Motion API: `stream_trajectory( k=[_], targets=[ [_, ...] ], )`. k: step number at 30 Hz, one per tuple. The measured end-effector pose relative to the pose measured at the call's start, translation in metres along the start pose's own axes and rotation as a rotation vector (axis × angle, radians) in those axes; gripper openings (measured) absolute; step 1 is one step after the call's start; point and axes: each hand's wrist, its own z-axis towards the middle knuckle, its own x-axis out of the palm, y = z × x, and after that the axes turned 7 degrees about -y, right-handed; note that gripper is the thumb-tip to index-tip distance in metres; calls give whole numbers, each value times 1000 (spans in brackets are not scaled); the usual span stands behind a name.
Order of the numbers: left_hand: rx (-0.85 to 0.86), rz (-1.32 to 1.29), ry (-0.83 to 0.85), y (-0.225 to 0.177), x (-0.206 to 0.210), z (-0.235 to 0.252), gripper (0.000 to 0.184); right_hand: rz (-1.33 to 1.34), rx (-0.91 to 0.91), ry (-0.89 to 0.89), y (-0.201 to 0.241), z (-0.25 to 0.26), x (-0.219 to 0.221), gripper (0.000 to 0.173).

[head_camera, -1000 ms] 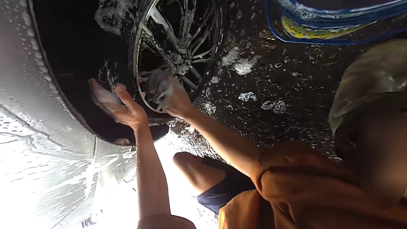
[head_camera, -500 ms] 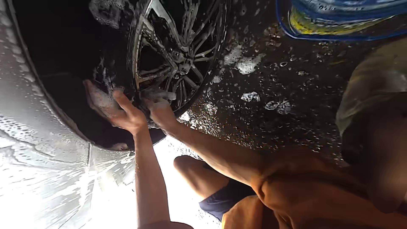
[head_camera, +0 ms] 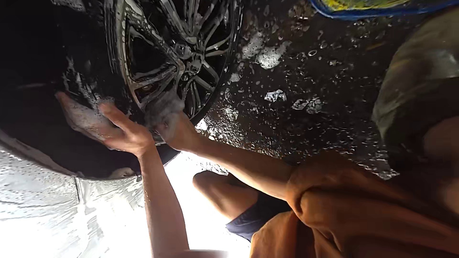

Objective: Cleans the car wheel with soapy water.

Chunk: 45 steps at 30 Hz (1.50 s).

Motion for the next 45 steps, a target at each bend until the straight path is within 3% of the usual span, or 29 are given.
stream_trajectory(
  k=[3, 7, 10, 13, 17, 21, 23, 25, 27, 30, 32, 35, 36, 39, 42, 45],
  targets=[
    [39, 58, -9, 2, 1, 0, 65, -207, -197, 12, -24, -3, -29, 22],
    [124, 64, 37, 19, -4, 6, 68, 17, -19, -192, -39, -10, -38, 21],
    [112, 59, 8, 15, -2, 2, 64, 65, 78, -35, -23, -11, -16, 19],
    [65, 75, -23, 9, 0, -2, 62, -60, 128, 153, -1, -9, 4, 18],
    [66, 14, -1, 16, 0, 2, 65, -465, -144, 206, -2, 9, -6, 26],
    [60, -34, 51, 12, -4, 6, 67, -642, -313, 269, -6, 22, -45, 21],
    [-6, -36, 11, 4, 0, 0, 64, -632, -330, 275, -21, 33, -67, 27],
    [-10, -2, -2, 0, -4, -2, 64, -554, -279, 202, -50, 37, -81, 38],
    [52, 44, 2, 4, 0, 2, 65, -457, -301, -19, -71, 55, -84, 42],
    [95, 58, 9, 11, 1, 3, 66, -213, -274, -309, -51, 51, -49, 35],
    [82, 78, 13, 10, -3, 1, 67, -112, -122, -310, -30, 17, -10, 33],
    [74, 49, -1, 7, 0, 0, 65, -166, -118, -182, -30, -33, 30, 71],
    [74, 65, -6, 6, -1, -1, 63, -212, -157, -180, -38, -33, 32, 72],
    [71, 115, 1, 2, -1, 0, 64, -207, -271, -229, -59, 17, 3, 51],
    [81, 87, 9, 9, -2, 2, 68, -67, -315, -403, -70, 59, -16, 57],
    [79, 80, 7, 14, -5, 2, 68, -76, -287, -425, -62, 20, 11, 54]
  ],
)
